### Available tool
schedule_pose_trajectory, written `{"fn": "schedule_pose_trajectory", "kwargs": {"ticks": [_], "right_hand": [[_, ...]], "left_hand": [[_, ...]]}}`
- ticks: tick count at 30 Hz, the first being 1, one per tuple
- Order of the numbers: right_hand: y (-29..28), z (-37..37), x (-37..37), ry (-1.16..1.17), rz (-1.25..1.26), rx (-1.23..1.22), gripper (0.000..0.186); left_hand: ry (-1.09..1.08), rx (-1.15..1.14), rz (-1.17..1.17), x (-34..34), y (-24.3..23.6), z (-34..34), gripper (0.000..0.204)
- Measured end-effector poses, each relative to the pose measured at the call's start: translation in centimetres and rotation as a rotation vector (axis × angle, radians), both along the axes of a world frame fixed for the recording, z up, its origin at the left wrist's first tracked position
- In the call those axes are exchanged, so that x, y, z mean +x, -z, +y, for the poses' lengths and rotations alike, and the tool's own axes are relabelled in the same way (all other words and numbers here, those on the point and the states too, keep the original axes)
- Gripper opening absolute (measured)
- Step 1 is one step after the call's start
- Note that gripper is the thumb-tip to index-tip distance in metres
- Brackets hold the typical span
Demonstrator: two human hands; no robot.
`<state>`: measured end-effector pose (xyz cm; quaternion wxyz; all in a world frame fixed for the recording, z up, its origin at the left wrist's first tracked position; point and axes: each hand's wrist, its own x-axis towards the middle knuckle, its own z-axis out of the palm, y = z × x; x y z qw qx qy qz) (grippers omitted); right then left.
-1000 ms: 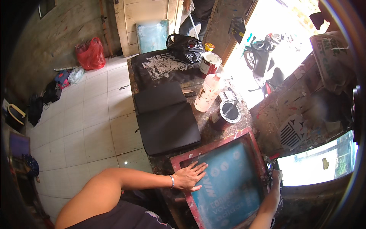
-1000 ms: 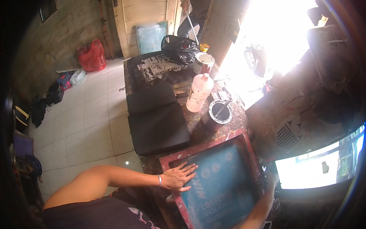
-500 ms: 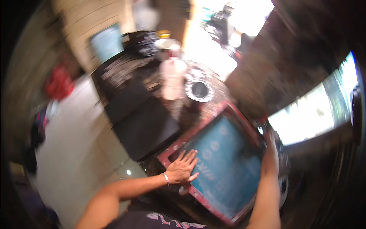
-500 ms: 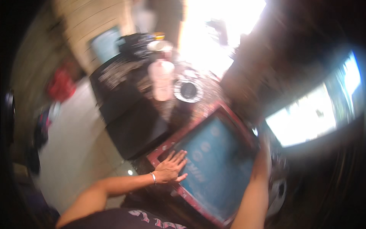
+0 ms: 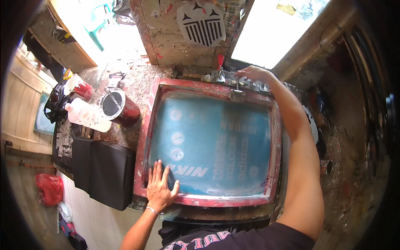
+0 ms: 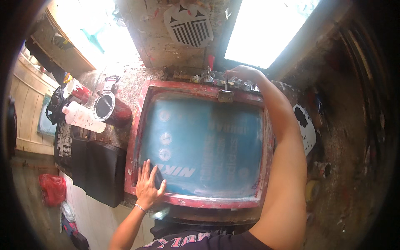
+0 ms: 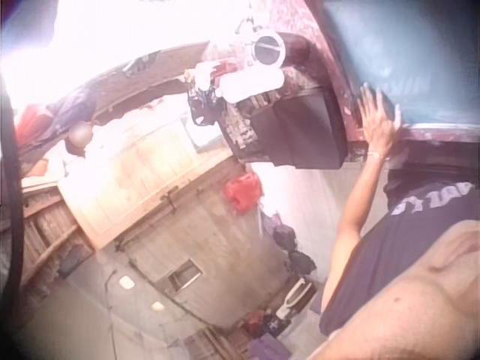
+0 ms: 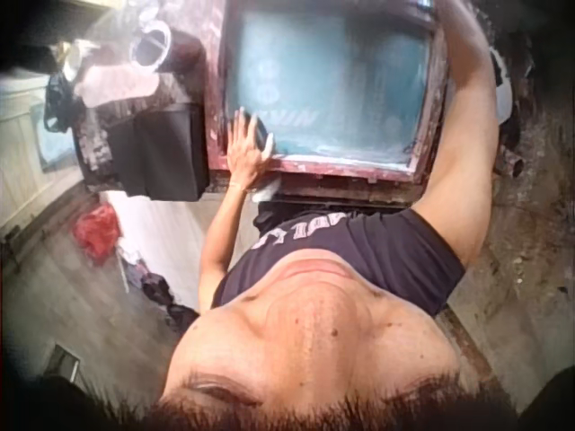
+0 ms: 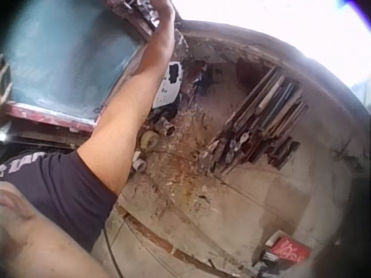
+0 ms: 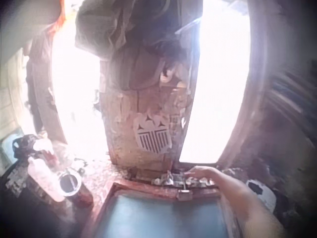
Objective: The person stirs a dark liquid in a container, adds a clear liquid from a bottle, and continues stirring. They then place a black rectangular sheet on the table, position a screen printing frame over it, and adjust the clamps to secure the frame. The person handles a roll of tape at the end.
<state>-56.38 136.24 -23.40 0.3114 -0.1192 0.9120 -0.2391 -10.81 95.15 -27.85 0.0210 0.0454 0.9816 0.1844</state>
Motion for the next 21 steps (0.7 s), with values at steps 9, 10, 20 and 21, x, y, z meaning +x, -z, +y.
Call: {"fn": "schedule_pose_trajectory", "kwargs": {"ticks": [9,10,20,21], "right_hand": [[3.5,2.8,-4.8,-0.268,-0.190,-0.283,0.056],[4.9,3.1,-5.5,-0.226,-0.275,-0.380,0.054],[2.5,1.5,-5.3,-0.465,-0.041,-0.146,0.046],[2.0,0.9,-4.9,-0.455,-0.017,-0.105,0.045]], "left_hand": [[-0.008,-0.040,-0.038,-1.0,-1.3,0.4,0.063],[-0.024,-0.052,-0.058,-0.9,-1.7,0.4,0.063],[-0.056,-0.075,-0.060,-0.9,-2.0,0.8,0.062],[-0.053,-0.082,-0.079,-0.8,-2.1,0.9,0.062]]}}
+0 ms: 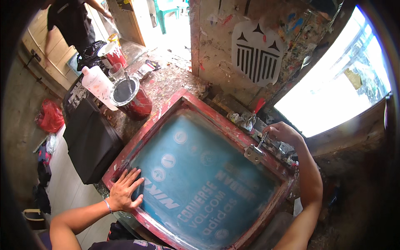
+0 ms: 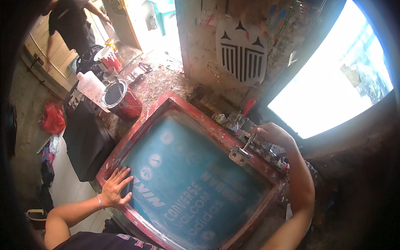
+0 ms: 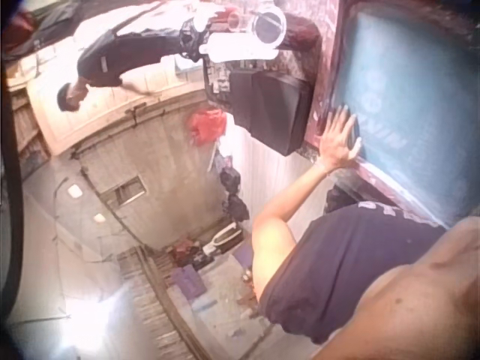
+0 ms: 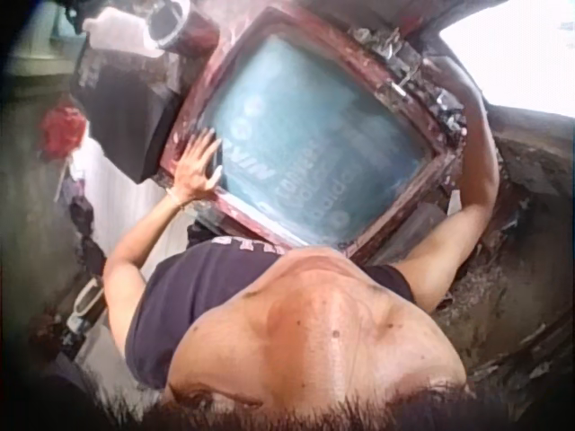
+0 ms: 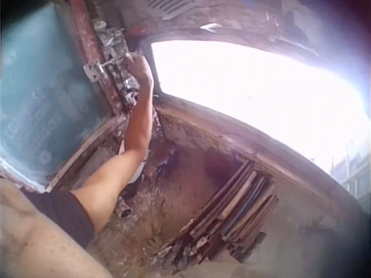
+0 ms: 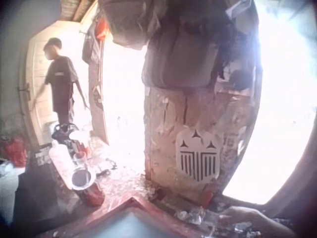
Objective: The person stirs a dark liquid in a container, adds a clear liquid from a bottle, and continues stirring. They then place a black rectangular sheet on the table, position a screen printing frame over it, and adjust the clamps to secure the frame. The person handles a roll of tape at the end.
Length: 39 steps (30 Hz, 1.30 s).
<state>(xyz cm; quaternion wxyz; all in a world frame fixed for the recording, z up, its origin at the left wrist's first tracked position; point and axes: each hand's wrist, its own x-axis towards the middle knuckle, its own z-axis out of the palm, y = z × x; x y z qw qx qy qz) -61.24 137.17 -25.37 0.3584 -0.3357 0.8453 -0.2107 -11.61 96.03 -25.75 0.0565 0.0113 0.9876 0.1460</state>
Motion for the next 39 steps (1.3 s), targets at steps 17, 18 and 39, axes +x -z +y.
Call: {"fn": "schedule_pose_trajectory", "kwargs": {"ticks": [17,18,39], "right_hand": [[-1.2,-1.9,1.9,0.161,0.170,0.142,0.052],[0.3,-0.7,0.7,0.098,0.211,0.099,0.053],[-5.6,2.8,52.7,1.074,0.450,-0.604,0.019]], "left_hand": [[0.002,-0.022,-0.010,0.8,-0.1,-0.3,0.065],[0.012,-0.024,-0.005,0.5,0.0,-0.3,0.065],[0.708,0.113,0.237,4.2,1.8,-2.3,0.049]]}}
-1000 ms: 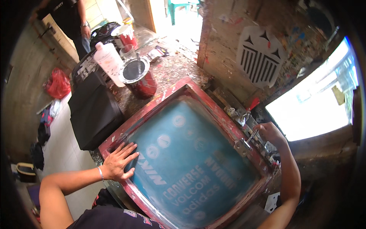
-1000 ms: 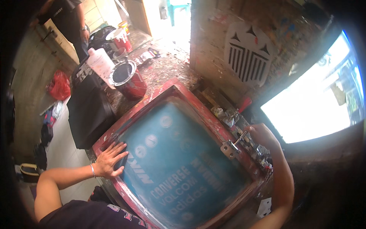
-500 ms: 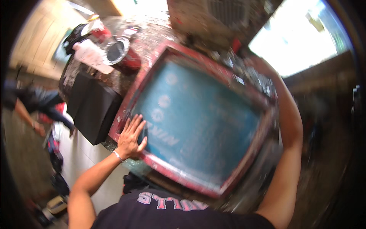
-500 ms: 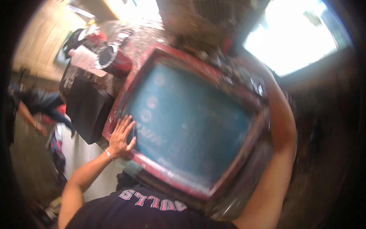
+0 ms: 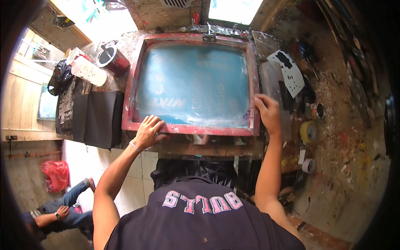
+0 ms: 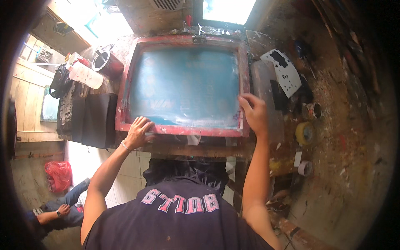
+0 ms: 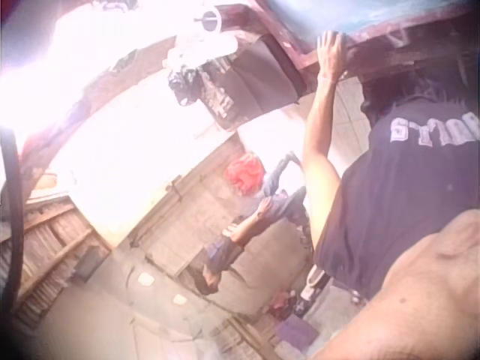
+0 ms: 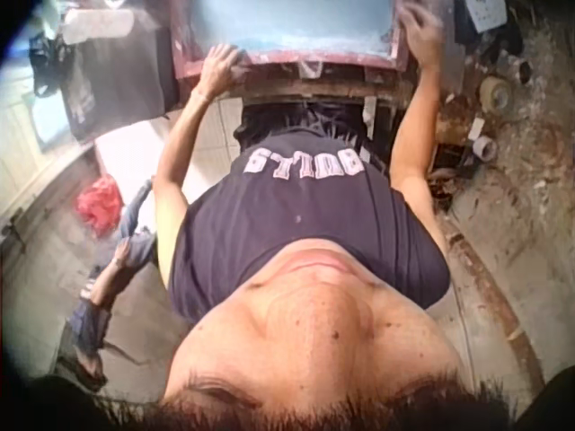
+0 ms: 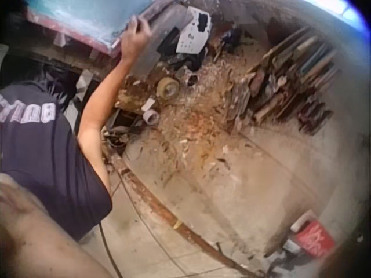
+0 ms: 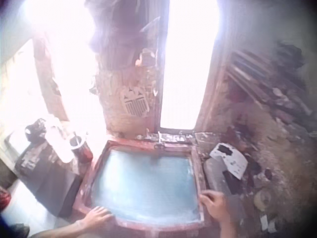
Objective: The person stirs a dark liquid in a container, adds a clear liquid from a bottle, and continues stirring. They then place a black rectangular sheet on the table, position a screen printing frame over it, and adjust the clamps to secure the frame. The person handles a roll of tape at the end.
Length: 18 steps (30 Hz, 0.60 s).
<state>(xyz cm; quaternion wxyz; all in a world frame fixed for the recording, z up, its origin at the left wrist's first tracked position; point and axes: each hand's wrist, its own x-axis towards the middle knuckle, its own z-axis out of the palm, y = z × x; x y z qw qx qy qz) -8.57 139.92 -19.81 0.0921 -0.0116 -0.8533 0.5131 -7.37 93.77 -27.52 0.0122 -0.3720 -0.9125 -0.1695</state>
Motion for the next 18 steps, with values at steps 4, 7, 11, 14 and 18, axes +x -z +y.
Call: {"fn": "schedule_pose_trajectory", "kwargs": {"ticks": [4,7,11,14,18], "right_hand": [[1.1,1.1,11.9,0.235,-0.157,-0.260,0.018],[2.2,1.5,16.7,0.332,-0.169,-0.367,0.018],[2.6,1.3,18.8,0.363,-0.158,-0.387,0.016],[1.8,0.0,18.8,0.313,-0.139,-0.376,0.017],[2.5,-0.1,19.2,0.272,-0.136,-0.369,0.018]], "left_hand": [[-0.086,0.042,0.037,1.0,0.3,1.1,0.046],[-0.116,0.044,0.035,1.5,-1.2,1.4,0.043],[-0.111,0.051,0.020,1.4,-1.8,1.5,0.042],[-0.119,0.045,0.037,1.4,-1.1,1.3,0.044],[-0.137,0.058,0.082,1.6,0.3,1.4,0.045]]}}
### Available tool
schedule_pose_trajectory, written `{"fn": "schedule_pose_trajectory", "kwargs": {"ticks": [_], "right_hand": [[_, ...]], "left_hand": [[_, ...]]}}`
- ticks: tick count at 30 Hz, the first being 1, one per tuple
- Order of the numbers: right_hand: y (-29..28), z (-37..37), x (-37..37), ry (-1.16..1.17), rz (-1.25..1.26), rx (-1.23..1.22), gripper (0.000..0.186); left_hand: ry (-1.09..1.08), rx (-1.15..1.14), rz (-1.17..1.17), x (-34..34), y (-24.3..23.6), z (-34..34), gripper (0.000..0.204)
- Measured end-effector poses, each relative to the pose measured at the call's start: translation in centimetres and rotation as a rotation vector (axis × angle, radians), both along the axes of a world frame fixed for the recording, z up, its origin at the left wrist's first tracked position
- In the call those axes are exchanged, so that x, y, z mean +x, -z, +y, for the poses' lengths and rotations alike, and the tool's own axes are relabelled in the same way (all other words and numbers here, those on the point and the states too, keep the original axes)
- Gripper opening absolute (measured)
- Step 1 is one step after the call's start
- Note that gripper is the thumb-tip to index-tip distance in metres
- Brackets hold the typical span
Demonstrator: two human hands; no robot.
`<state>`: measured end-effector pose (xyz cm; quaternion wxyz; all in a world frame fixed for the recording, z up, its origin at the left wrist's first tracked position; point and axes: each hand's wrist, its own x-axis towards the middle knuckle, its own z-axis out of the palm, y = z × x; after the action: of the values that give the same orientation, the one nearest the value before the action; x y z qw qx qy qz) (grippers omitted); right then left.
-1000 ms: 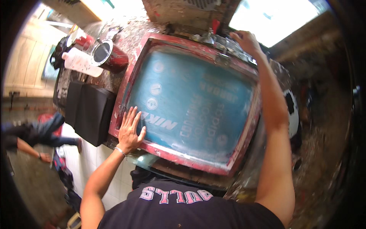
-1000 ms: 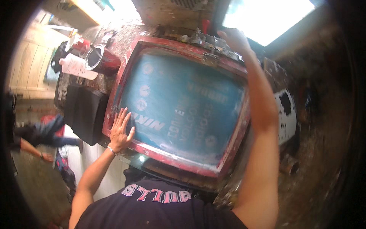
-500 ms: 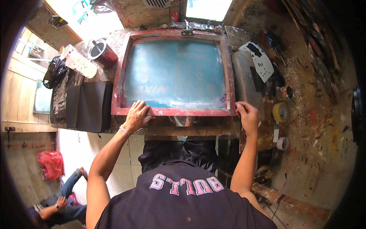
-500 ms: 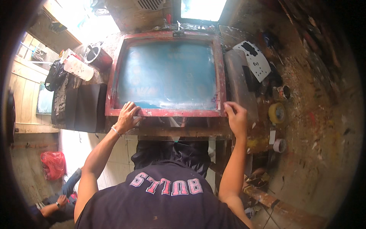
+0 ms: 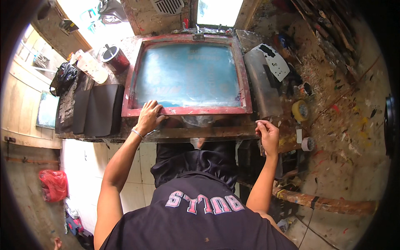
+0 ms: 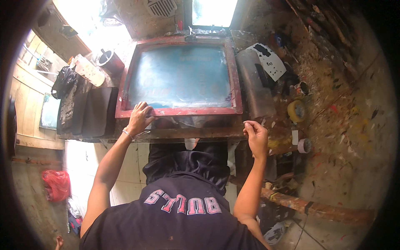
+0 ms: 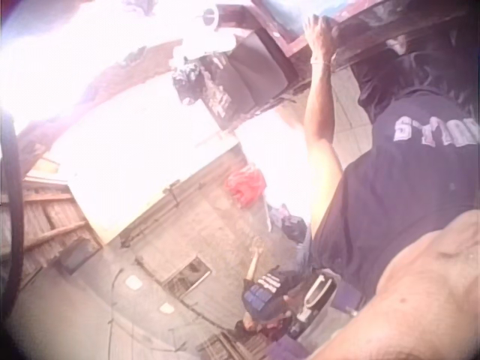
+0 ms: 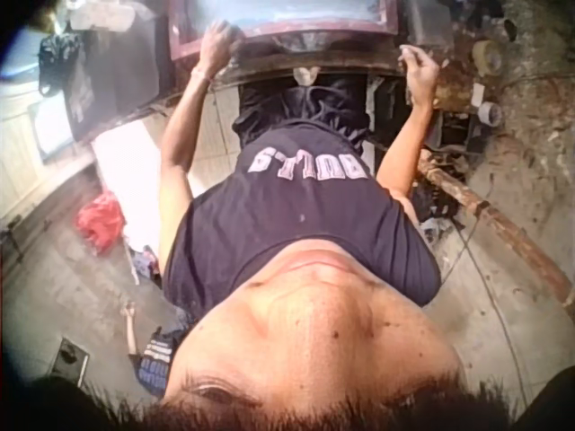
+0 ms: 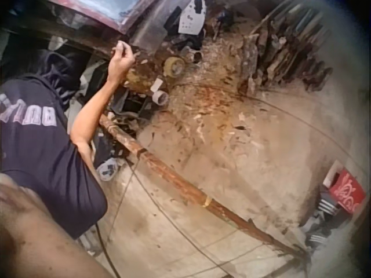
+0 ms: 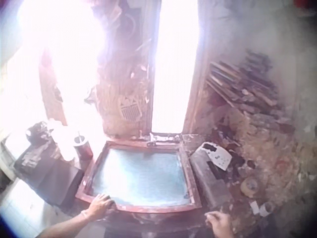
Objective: The person stirs a dark liquid in a container, adds a clear liquid from a bottle, and continues stirring. They then place a black rectangular sheet on the table, position a screen printing frame over it, and adjust the clamps to secure the frame. The person handles a roll of tape at the end.
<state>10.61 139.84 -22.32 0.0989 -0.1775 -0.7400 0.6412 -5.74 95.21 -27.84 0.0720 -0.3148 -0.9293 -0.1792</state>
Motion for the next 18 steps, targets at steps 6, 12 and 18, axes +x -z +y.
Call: {"fn": "schedule_pose_trajectory", "kwargs": {"ticks": [6,12,18], "right_hand": [[1.0,-0.7,-0.3,-0.007,-0.032,0.009,0.017],[-0.6,-1.6,0.2,0.132,-0.133,0.286,0.038],[2.6,6.7,2.6,0.491,0.021,0.472,0.018]], "left_hand": [[-0.013,0.004,-0.008,-0.1,0.0,-0.3,0.043],[-0.013,0.068,0.119,-0.5,0.3,-0.2,0.045],[-0.193,0.365,0.063,5.7,-0.9,4.4,0.018]]}}
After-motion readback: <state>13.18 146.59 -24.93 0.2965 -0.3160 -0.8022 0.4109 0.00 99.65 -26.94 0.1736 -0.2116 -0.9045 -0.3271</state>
